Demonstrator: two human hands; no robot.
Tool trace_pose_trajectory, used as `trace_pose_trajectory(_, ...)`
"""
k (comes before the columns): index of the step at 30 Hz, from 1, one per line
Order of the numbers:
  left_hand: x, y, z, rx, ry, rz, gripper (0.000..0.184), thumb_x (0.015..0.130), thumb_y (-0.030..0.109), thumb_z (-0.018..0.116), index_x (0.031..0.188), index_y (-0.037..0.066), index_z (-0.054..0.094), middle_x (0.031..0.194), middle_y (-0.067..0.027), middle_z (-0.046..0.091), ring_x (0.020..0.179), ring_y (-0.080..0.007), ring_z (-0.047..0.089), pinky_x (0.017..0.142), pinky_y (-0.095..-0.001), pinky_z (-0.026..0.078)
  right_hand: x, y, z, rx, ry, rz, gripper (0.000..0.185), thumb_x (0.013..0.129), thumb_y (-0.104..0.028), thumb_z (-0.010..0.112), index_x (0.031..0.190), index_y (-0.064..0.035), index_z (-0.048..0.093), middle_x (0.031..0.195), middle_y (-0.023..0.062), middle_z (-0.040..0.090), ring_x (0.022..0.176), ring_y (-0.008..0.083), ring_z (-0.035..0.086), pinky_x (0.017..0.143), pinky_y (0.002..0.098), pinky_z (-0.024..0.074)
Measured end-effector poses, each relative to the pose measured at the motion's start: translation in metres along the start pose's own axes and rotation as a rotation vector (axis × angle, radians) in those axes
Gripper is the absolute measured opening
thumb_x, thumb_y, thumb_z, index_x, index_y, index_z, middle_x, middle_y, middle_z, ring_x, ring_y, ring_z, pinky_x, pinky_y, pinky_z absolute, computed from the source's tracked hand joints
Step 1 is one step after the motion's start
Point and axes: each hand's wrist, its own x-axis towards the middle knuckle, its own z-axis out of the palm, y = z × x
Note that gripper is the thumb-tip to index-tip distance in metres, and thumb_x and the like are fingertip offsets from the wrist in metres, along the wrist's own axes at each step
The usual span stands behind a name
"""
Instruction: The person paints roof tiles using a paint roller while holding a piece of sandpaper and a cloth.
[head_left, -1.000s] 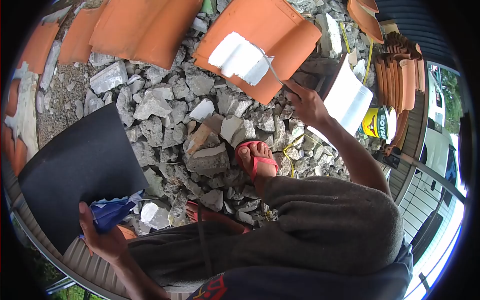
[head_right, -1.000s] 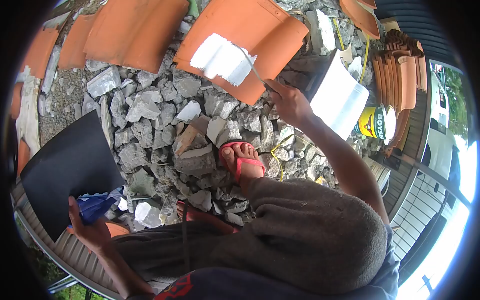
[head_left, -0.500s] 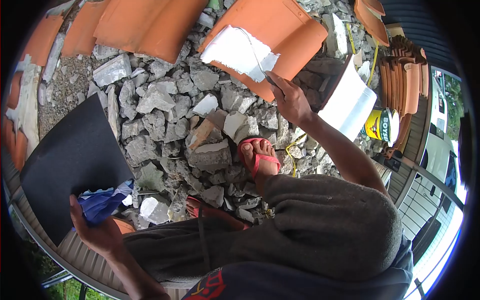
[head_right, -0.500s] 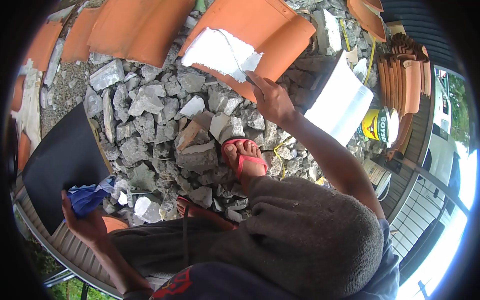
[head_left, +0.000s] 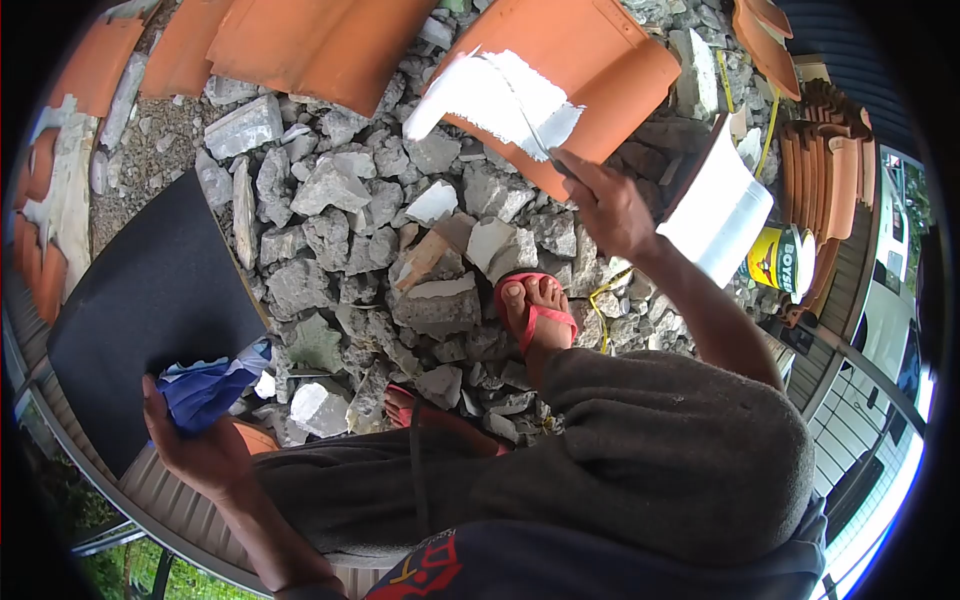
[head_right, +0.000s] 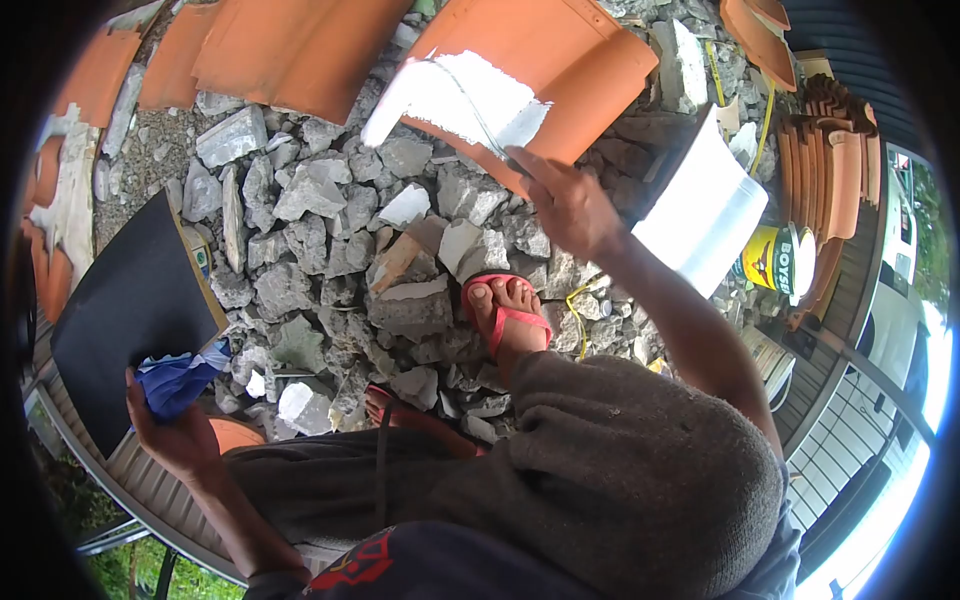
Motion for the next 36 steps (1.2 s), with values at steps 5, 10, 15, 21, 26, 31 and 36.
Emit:
trace_pose_trajectory(5, 0.002, -0.001, 0.004, 0.002, -0.050, -0.022, 0.030, 0.106, 0.026, 0.056, 0.119, 0.002, 0.068, 0.109, -0.0131, 0.073, 0.101, -0.0252, 0.071, 0.096, -0.0440, 0.055, 0.058, 0.019, -0.073, -0.517, -0.170, -0.420, 0.047, 0.095, -0.001, 0.057, 0.141, -0.0083, 0.060, 0.107, 0.0154, 0.073, 0.084, 0.0303, 0.073, 0.069, 0.0395, 0.0594)
trace_pose_trajectory(10, -0.004, 0.004, 0.008, 0.015, -0.079, 0.009, 0.031, 0.106, 0.026, 0.056, 0.119, 0.001, 0.068, 0.109, -0.0142, 0.074, 0.101, -0.0267, 0.072, 0.096, -0.0466, 0.056, 0.114, -0.018, -0.123, -0.747, -0.321, -0.436, 0.039, 0.100, -0.006, 0.058, 0.138, -0.0089, 0.061, 0.126, 0.0145, 0.071, 0.114, 0.0278, 0.070, 0.092, 0.0388, 0.0578)
trace_pose_trajectory(15, -0.004, 0.002, 0.011, 0.040, -0.065, -0.008, 0.032, 0.106, 0.027, 0.054, 0.119, 0.000, 0.067, 0.109, -0.0137, 0.074, 0.098, -0.0285, 0.072, 0.094, -0.0510, 0.057, 0.138, -0.088, -0.118, -0.799, -0.586, -0.089, 0.034, 0.102, -0.010, 0.054, 0.134, -0.0046, 0.063, 0.108, 0.0157, 0.072, 0.093, 0.0233, 0.068, 0.079, 0.0389, 0.0590)
trace_pose_trajectory(21, -0.003, 0.005, 0.001, 0.003, -0.145, -0.005, 0.029, 0.105, 0.024, 0.055, 0.120, 0.002, 0.067, 0.112, -0.0119, 0.074, 0.104, -0.0277, 0.072, 0.100, -0.0506, 0.054, 0.058, -0.020, -0.089, -0.308, -0.336, 0.048, 0.040, 0.101, -0.009, 0.061, 0.141, -0.0102, 0.061, 0.128, 0.0160, 0.071, 0.114, 0.0232, 0.071, 0.094, 0.0405, 0.0574)
trace_pose_trajectory(26, -0.002, 0.000, 0.010, -0.004, -0.150, -0.050, 0.031, 0.105, 0.025, 0.055, 0.122, 0.002, 0.066, 0.112, -0.0122, 0.073, 0.104, -0.0273, 0.071, 0.100, -0.0499, 0.054, -0.028, -0.009, 0.000, 0.222, -0.029, 0.401, 0.038, 0.103, -0.009, 0.061, 0.141, -0.0029, 0.060, 0.120, 0.0130, 0.072, 0.102, 0.0164, 0.066, 0.092, 0.0336, 0.0526)
trace_pose_trajectory(31, 0.013, -0.017, 0.024, 0.049, -0.033, -0.074, 0.029, 0.104, 0.027, 0.058, 0.117, 0.003, 0.068, 0.105, -0.0124, 0.074, 0.095, -0.0283, 0.072, 0.093, -0.0507, 0.057, -0.009, 0.005, 0.031, 0.146, 0.084, 0.226, 0.038, 0.102, -0.006, 0.060, 0.140, 0.0000, 0.058, 0.110, 0.0194, 0.073, 0.089, 0.0209, 0.071, 0.079, 0.0364, 0.0554)
trace_pose_trajectory(36, 0.014, -0.017, 0.031, 0.060, -0.023, -0.069, 0.030, 0.103, 0.028, 0.059, 0.116, 0.003, 0.069, 0.104, -0.0118, 0.074, 0.095, -0.0270, 0.072, 0.092, -0.0501, 0.057, -0.037, 0.024, 0.041, 0.071, 0.141, 0.161, 0.041, 0.098, -0.002, 0.059, 0.139, -0.0034, 0.060, 0.110, 0.0211, 0.073, 0.090, 0.0338, 0.073, 0.080, 0.0399, 0.0564)
